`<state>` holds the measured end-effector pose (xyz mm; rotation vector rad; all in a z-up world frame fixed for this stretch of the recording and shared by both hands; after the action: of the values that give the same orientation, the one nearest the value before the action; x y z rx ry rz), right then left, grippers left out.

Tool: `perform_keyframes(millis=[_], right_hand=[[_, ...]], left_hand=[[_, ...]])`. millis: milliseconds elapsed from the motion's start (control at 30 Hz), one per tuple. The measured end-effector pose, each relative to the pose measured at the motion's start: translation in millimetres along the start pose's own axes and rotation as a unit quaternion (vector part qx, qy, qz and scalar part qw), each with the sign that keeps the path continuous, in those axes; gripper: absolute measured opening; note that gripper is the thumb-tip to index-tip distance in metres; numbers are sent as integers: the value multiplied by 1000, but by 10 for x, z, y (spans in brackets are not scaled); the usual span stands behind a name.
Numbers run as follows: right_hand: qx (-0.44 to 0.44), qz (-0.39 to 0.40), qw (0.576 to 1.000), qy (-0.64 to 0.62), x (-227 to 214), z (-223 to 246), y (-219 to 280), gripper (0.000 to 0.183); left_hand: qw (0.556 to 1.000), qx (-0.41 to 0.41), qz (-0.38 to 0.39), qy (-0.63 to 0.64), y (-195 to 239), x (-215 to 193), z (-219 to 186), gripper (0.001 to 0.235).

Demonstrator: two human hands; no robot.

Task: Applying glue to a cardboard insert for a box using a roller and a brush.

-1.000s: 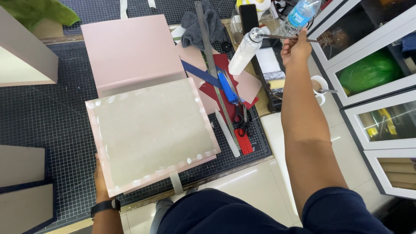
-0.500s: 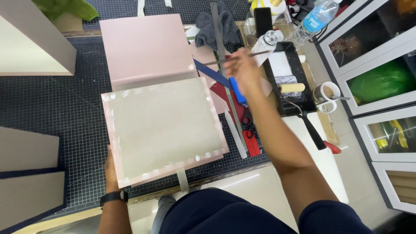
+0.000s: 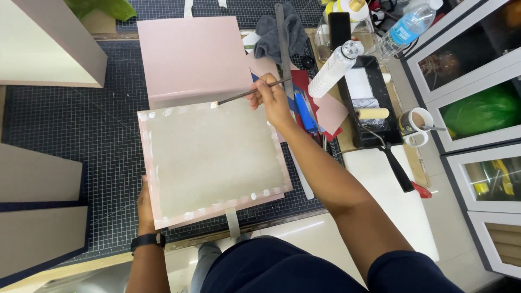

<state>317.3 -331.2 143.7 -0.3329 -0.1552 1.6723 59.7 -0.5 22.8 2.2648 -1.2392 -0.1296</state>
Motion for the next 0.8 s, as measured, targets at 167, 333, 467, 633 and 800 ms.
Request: perform_keyframes(millis=[167, 333, 467, 633, 800], right_hand=[[3, -28, 999, 31, -327, -94, -4, 26], [1, -42, 998, 46, -610, -53, -9, 27], [15, -28, 999, 44, -748, -152, 17, 24], [20, -34, 998, 51, -905, -54, 103, 24], [10, -55, 996, 67, -1104, -10, 90, 26]], left_hand=[[1000, 6, -1, -1, -166, -127, 143, 71], [999, 19, 10, 23, -155, -98, 114, 64], [1000, 16, 11, 20, -41, -64, 58, 62], [1000, 15, 7, 19, -52, -86, 104, 64], [1000, 3, 1, 12, -159, -149, 211, 66]])
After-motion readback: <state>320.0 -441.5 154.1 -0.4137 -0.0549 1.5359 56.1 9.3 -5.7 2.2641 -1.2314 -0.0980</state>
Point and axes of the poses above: each hand's wrist, its own y-axis away from the middle knuckle, its own x-axis out of the palm, z = x × y, the point moved 8 cm from there along -y, towards the middle knuckle, and after that the axes turned 10 degrees about y, right-handed, at the moved point
